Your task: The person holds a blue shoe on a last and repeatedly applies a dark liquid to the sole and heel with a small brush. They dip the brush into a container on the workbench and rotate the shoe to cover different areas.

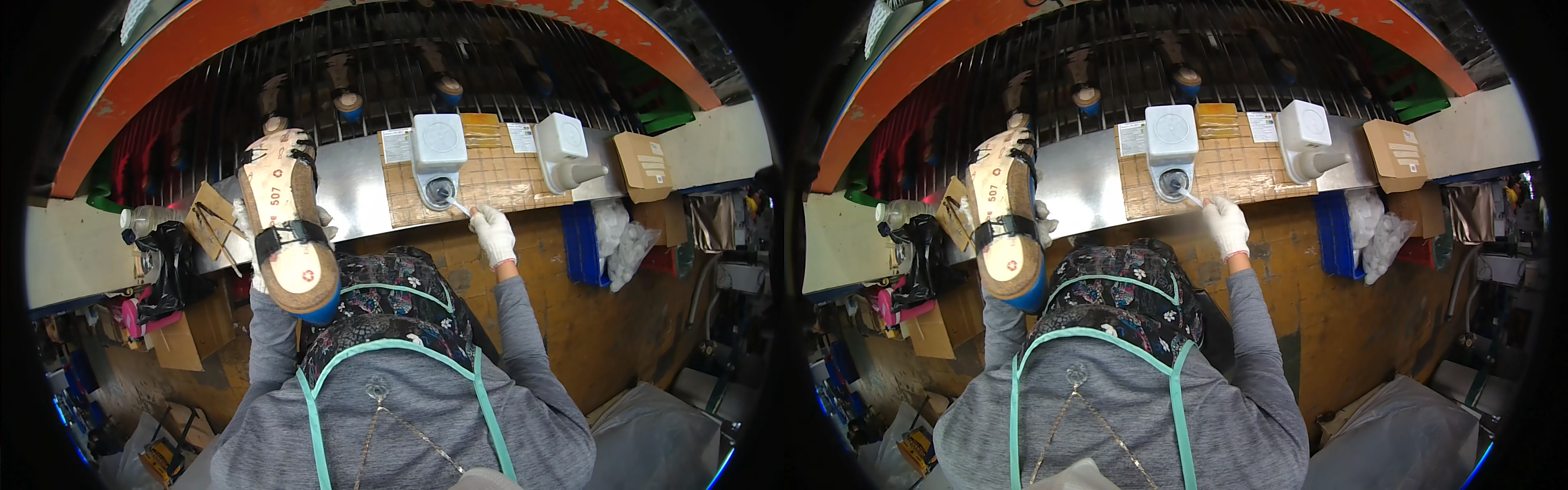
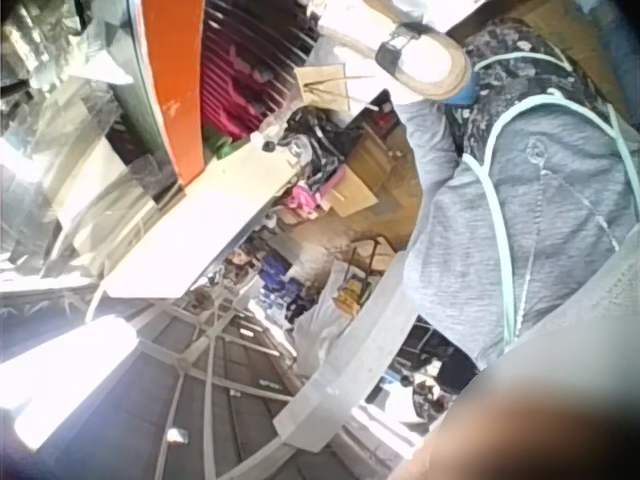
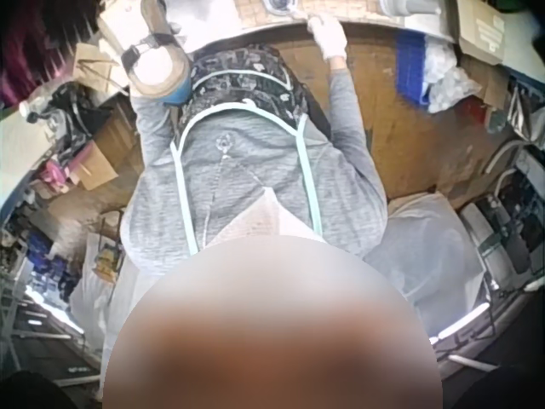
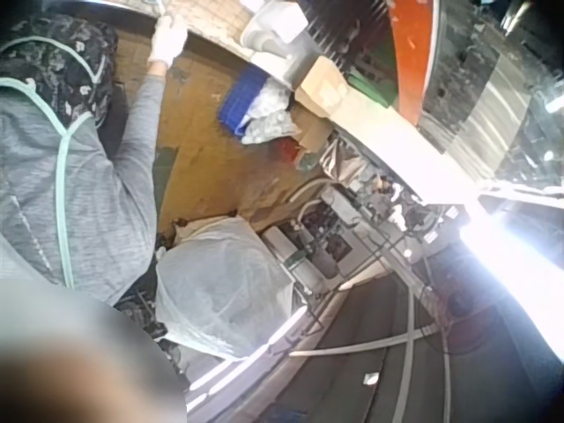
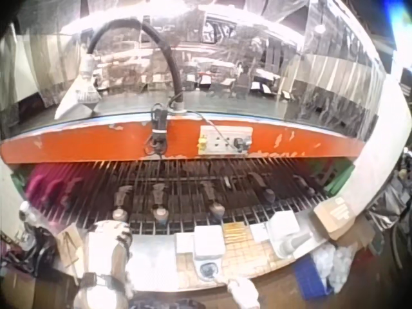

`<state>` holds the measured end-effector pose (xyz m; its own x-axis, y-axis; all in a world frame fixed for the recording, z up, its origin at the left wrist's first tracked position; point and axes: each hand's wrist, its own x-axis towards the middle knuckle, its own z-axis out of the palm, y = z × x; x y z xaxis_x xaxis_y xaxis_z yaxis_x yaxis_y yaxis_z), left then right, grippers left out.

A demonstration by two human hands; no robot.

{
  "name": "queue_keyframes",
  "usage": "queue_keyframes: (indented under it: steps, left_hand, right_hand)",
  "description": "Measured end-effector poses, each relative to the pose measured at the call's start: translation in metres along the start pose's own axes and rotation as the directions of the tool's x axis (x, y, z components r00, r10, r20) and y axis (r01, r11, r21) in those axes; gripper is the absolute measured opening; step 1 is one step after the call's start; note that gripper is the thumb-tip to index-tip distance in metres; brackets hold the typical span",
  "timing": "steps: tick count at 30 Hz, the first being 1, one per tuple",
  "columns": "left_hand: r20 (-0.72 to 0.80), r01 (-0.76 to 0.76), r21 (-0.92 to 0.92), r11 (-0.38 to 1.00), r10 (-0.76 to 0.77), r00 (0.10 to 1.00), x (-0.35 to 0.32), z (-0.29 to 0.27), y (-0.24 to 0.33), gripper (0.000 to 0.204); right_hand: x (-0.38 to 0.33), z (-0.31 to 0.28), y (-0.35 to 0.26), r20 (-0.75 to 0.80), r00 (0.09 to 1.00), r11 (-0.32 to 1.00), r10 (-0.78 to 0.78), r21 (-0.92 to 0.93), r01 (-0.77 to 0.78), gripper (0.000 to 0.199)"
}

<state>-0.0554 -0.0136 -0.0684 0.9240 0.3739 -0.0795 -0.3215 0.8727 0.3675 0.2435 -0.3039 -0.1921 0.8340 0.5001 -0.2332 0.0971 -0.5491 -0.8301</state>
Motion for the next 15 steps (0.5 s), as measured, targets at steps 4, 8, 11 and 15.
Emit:
queue_keyframes:
  steps: [4,8,11,15]
  left_hand:
    - [-0.217,-0.022,0.232,0.972,0.074,0.973,0.01,0.006,-0.009,0.11]
    - [-0.301,-0.033,0.505,0.862,0.212,0.93,0.033,0.033,-0.029,0.095]
    - [-0.148,-0.067,0.583,0.81,0.186,0.971,0.041,0.056,-0.029,0.086]
    - [0.047,-0.191,0.652,0.734,0.212,0.976,0.046,0.073,-0.025,0.088]
  right_hand:
    - [0.0,-0.005,-0.019,0.24,0.965,0.937,0.105,0.3,-0.176,0.012]
    - [-0.004,0.001,-0.102,-0.046,0.99,0.952,-0.135,0.269,0.143,0.014]
    - [-0.028,-0.017,-0.173,-0.238,0.689,0.716,-0.685,-0.043,0.697,0.016]
    - [-0.064,-0.017,-0.233,-0.205,0.72,0.734,-0.663,0.012,0.679,0.014]
